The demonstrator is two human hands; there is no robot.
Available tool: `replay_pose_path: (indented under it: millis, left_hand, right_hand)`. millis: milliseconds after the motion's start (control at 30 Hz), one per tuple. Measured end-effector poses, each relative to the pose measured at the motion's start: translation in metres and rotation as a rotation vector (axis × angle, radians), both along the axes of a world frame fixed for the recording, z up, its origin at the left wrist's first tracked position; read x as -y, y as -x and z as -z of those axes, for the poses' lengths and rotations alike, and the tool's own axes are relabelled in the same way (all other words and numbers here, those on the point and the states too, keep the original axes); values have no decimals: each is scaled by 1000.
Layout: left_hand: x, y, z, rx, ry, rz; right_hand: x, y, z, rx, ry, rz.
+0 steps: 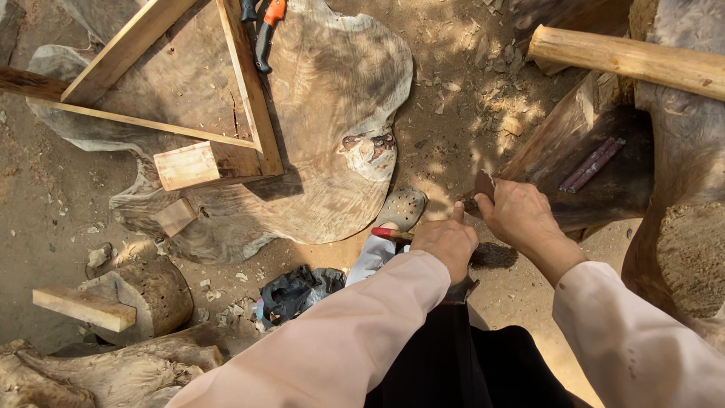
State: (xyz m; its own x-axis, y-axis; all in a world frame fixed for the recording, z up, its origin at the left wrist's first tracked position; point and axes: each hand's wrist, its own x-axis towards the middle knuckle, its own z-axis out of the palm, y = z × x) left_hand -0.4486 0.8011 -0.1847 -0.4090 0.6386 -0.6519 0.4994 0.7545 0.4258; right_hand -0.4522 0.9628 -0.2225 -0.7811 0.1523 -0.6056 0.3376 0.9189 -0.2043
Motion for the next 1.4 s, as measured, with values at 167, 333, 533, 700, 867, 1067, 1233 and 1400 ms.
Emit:
replay_pose_path:
  millis: [167,333,533,700,867,1067,1233,1400]
  left_hand:
    - [-1,-4,0,25,34,-17]
    - [-1,-1,-8,42,84,22]
    - [-2,-5,-9,36,67,-14]
    - [0,-8,-5,-1,25,-51]
    - [-3,-7,-6,22,47,-66]
    - [-2,-8,-5,17,34,-69]
    - [-3,-9,-5,-18,25,-77]
    - [-4,-8,-11,27,74,-72]
  right_hand:
    - [9,20,-6,41,5,6]
    - [14,8,-13,150,-50,-40]
    - [17,24,-15,128,-33,28]
    - [19,18,-19,145,-40,-33]
    - [17,17,-16,108,-47,29]
    - [19,20,-17,74,-64,-53]
    - [23,19,-22,137,-123,-60]
    - [18,25,-26,121,-26,14]
